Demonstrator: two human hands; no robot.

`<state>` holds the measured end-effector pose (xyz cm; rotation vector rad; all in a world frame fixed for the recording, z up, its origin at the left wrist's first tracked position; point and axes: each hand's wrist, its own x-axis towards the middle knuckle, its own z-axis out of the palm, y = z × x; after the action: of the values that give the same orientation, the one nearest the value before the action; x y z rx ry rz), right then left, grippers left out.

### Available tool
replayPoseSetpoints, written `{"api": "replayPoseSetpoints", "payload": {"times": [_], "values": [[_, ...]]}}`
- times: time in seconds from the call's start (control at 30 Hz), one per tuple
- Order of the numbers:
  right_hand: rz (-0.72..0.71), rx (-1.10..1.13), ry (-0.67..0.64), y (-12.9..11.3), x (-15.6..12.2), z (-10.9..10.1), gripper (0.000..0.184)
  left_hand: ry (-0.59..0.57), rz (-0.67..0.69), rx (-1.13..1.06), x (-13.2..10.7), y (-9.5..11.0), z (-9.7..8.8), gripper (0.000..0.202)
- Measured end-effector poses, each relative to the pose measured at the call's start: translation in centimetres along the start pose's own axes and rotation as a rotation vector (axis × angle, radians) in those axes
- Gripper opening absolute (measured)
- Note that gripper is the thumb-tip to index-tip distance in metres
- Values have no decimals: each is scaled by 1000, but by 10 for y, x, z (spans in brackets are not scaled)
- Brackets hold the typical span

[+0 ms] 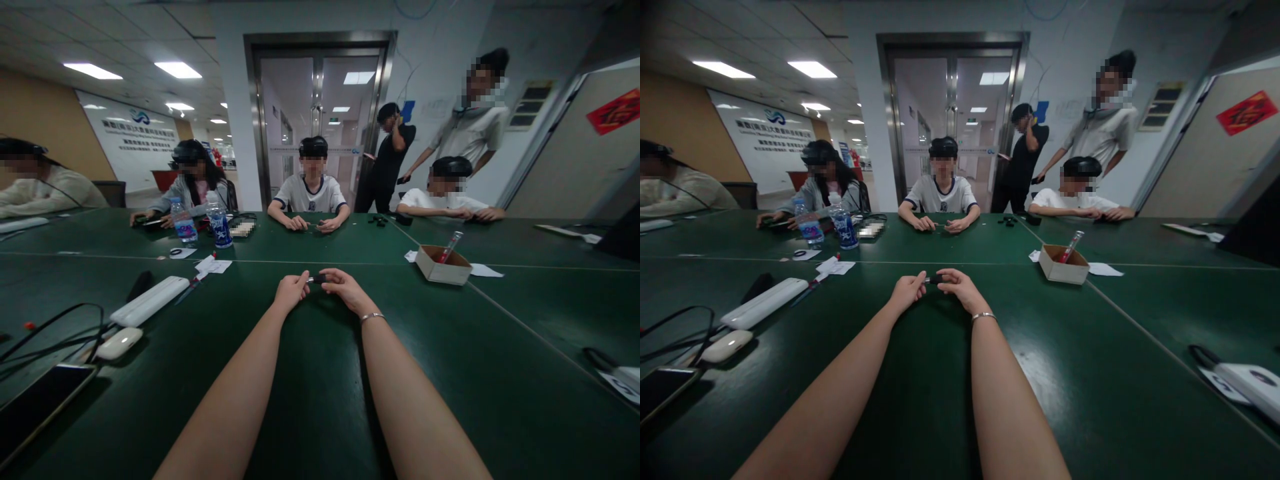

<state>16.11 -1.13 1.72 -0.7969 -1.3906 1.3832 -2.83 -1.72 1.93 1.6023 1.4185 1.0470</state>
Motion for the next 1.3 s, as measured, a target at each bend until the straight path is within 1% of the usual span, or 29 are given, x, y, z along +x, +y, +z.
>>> {"api": "replayPoseSetpoints", "payload": {"times": [0.17, 0.27, 0.4, 0.53, 0.7, 0.87, 0.97, 1.17, 1.3], "values": [[25, 29, 34, 0, 1, 1, 43, -36, 9, -121, 0, 3, 3, 47], [22, 40, 48, 0, 1, 2, 44, -43, 26, -130, -1, 2, 5, 44], [34, 43, 57, 1, 2, 1, 44, -33, 57, -135, -1, 0, 6, 38], [46, 41, 62, 2, 3, 0, 40, -7, 109, -185, -1, 0, 8, 32], [79, 59, 76, 4, 5, -1, 32, 15, 196, -185, 2, -5, 10, 39], [92, 46, 64, 1, 2, 0, 28, -5, 196, -213, 4, -9, 9, 39], [76, 45, 54, 1, 1, 0, 30, -24, 186, -234, 4, -8, 8, 41], [38, 37, 20, 4, 3, -3, 45, -43, 136, -207, 5, -6, 8, 48], [25, 26, -5, 5, 3, -3, 47, -62, 122, -162, 5, -7, 7, 51]]}}
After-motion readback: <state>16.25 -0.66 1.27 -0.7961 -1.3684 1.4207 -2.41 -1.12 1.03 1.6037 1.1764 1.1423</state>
